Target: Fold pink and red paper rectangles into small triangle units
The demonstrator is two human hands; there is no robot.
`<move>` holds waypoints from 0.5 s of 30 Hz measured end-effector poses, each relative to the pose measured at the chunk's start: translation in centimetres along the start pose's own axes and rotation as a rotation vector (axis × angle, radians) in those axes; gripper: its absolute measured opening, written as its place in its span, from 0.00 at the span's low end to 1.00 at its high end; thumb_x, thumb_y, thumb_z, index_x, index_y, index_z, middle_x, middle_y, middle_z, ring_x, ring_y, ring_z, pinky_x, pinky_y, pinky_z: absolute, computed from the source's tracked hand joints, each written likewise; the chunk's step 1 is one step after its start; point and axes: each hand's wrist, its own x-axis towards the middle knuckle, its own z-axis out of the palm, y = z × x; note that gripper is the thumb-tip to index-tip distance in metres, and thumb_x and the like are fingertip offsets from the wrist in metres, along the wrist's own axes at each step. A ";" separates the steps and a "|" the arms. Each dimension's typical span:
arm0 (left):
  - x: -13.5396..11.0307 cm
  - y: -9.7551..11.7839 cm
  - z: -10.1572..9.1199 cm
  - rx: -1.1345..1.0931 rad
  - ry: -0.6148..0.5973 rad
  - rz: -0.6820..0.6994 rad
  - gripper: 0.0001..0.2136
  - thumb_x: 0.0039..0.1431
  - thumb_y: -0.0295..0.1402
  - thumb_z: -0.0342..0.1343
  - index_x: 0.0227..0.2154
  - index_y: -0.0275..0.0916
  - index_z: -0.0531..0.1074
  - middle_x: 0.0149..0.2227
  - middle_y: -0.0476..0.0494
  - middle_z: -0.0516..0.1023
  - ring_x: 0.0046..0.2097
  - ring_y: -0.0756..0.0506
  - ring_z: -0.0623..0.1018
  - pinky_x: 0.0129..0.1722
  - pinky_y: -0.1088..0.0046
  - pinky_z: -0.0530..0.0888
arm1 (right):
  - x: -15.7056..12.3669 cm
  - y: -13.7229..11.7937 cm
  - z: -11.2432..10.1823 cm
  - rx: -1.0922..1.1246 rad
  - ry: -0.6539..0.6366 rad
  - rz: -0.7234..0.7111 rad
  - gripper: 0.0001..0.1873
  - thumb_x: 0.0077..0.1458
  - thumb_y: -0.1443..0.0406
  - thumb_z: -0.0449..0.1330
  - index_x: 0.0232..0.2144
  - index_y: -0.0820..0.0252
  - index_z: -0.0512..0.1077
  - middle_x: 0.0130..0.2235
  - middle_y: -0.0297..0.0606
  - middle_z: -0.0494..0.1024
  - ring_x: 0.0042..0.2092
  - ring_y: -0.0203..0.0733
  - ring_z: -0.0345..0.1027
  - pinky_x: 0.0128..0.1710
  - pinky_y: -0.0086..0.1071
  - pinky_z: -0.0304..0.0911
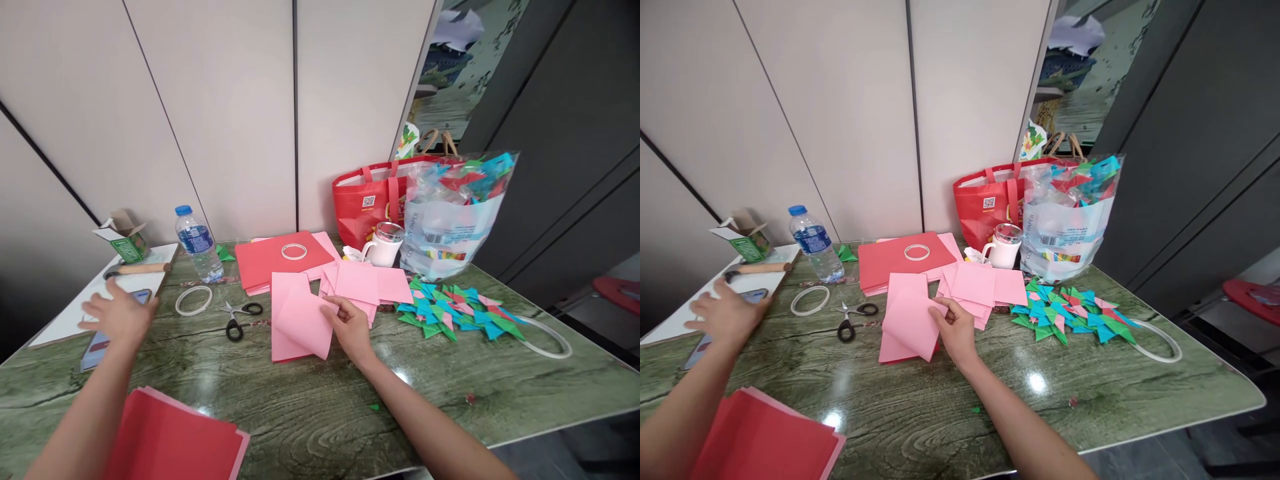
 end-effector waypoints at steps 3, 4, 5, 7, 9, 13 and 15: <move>0.9 -2.7 0.6 0.047 -0.097 -0.166 0.43 0.33 0.45 0.64 0.53 0.37 0.50 0.58 0.20 0.53 0.57 0.22 0.54 0.41 0.34 0.53 | 0.0 0.0 0.0 0.008 -0.002 0.011 0.17 0.46 0.58 0.59 0.37 0.63 0.72 0.25 0.36 0.71 0.24 0.35 0.58 0.21 0.28 0.55; 1.1 -3.1 0.6 0.045 -0.142 -0.207 0.45 0.32 0.47 0.63 0.53 0.37 0.49 0.57 0.20 0.54 0.55 0.21 0.56 0.39 0.33 0.54 | 0.0 0.0 0.0 0.009 -0.001 0.015 0.17 0.45 0.58 0.59 0.37 0.64 0.72 0.25 0.36 0.72 0.24 0.36 0.58 0.21 0.28 0.55; 1.1 -3.3 0.6 0.044 -0.177 -0.240 0.47 0.31 0.49 0.63 0.54 0.38 0.48 0.57 0.19 0.55 0.54 0.20 0.58 0.37 0.33 0.55 | 0.0 0.0 0.0 0.012 0.000 0.017 0.18 0.45 0.58 0.59 0.37 0.64 0.72 0.25 0.36 0.72 0.24 0.36 0.59 0.21 0.28 0.55; 1.1 -3.2 0.3 0.047 -0.251 -0.275 0.47 0.33 0.50 0.61 0.55 0.39 0.45 0.56 0.19 0.57 0.54 0.20 0.59 0.36 0.33 0.57 | 0.0 -0.1 0.0 0.017 0.001 0.017 0.18 0.45 0.57 0.60 0.36 0.64 0.72 0.26 0.37 0.73 0.25 0.37 0.61 0.22 0.28 0.57; 1.0 -2.7 -0.1 0.090 -0.322 -0.293 0.46 0.36 0.51 0.58 0.56 0.37 0.43 0.55 0.18 0.58 0.55 0.22 0.58 0.35 0.35 0.58 | 0.0 -0.3 0.0 0.015 0.005 0.017 0.18 0.45 0.57 0.60 0.36 0.64 0.72 0.27 0.38 0.74 0.26 0.38 0.63 0.23 0.28 0.58; 0.9 -2.1 -0.5 0.176 -0.420 -0.210 0.48 0.43 0.56 0.49 0.58 0.34 0.29 0.53 0.14 0.59 0.55 0.22 0.57 0.34 0.38 0.61 | -0.1 -0.6 0.0 0.038 -0.003 0.025 0.19 0.45 0.57 0.59 0.37 0.65 0.72 0.32 0.41 0.76 0.30 0.39 0.66 0.25 0.29 0.60; 0.9 -2.2 -0.5 0.193 -0.435 -0.189 0.49 0.43 0.56 0.49 0.57 0.36 0.25 0.54 0.16 0.58 0.55 0.21 0.57 0.34 0.38 0.60 | -0.1 -0.6 0.0 0.050 -0.008 0.024 0.19 0.45 0.57 0.60 0.37 0.65 0.72 0.33 0.41 0.76 0.31 0.40 0.66 0.25 0.29 0.60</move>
